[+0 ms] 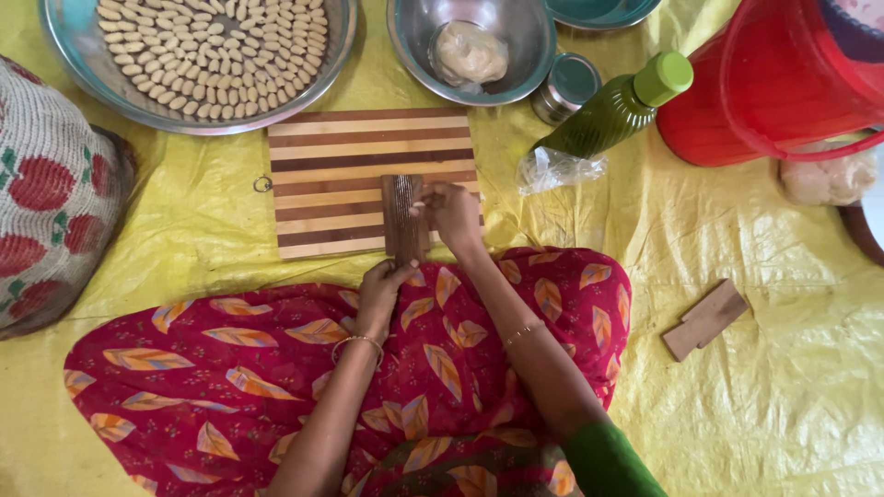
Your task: The person sits on a yellow tarp and repeatedly takes small pieces of dough, rolls them into balls, and presses them onto a grooved wooden board to create ridged shapes. The finished pieces are placed into a large metal tray. The person also handles a larger dough mass wrapped in plastic and unwraps it during the process.
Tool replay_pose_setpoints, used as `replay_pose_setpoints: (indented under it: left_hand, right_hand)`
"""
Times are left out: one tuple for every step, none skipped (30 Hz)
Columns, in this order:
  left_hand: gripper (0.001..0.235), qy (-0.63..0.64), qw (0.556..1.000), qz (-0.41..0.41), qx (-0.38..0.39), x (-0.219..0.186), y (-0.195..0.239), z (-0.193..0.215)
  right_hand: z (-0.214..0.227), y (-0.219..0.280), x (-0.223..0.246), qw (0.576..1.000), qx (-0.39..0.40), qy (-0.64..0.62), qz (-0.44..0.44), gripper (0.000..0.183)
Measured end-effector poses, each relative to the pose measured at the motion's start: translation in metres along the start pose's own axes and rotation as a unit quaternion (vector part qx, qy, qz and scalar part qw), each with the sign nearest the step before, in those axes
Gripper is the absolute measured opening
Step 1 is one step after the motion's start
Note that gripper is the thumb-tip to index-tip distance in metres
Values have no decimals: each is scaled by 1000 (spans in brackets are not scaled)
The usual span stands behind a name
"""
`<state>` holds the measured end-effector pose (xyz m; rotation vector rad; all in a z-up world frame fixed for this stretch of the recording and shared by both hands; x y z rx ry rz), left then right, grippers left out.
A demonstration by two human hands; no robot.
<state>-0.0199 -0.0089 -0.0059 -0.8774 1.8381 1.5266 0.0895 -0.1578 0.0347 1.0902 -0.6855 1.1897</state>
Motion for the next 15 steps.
replay_pose_setpoints:
  left_hand:
    - [33,2,1000,-9,-1,-1,0,0]
    - [33,4,1000,-16,-5,-1,1,2]
    - [31,16,1000,-24,-4,0,1,3]
    - [30,29,999,-32,-4,1,0,3]
    - [29,42,998,-40,-3,2,-2,3]
    - [29,33,999,-38,-9,3,-3,3]
    - [29,25,999,-35,-15,4,-5,3]
    - [29,16,999,-31,-21,6,-5,2]
    - [28,24,999,-22,-22,7,-6,2]
    - [27,30,999,-11,-23,8,-6,3]
    - [27,36,999,-1,-23,7,-4,3]
    - [28,15,999,10,-28,6,-3,3]
    - [29,-6,999,21,-33,5,0,3]
    - [30,-27,999,29,-37,2,1,3]
    - [28,-13,999,25,-34,-1,2,3]
  right_hand:
    - [-1,-11,-1,999,9,44,-9,13]
    - [-4,-19,-3,996,19,86,-18,18]
    - [-7,-27,-5,991,30,128,-27,24]
    - [-9,-33,-5,989,44,140,-6,24]
    - [-11,-39,-5,986,59,152,16,24]
    - [-12,-44,-5,983,74,166,35,24]
    - [-12,-49,-7,979,87,183,15,23]
    - [-12,-53,-9,975,100,200,-6,22]
    - [-13,-57,-10,969,114,218,-28,21]
    - [-14,-61,-9,961,108,253,-35,25]
    - [-15,-65,-6,951,102,288,-42,28]
    - [-16,-67,-3,941,94,323,-47,32]
    - [-17,-68,-1,937,87,333,-49,34]
    - [-18,-70,3,934,79,344,-48,36]
    - [-18,-71,7,931,71,354,-47,38]
Point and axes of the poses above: each hand's wrist, its own y-axis away from the middle knuckle, its own z-axis out of the back of the hand, x = y × z, the point moved 3 cm from there along -y, towards the middle knuckle, and after that the axes turned 3 degrees about x, right-handed, at the moved point
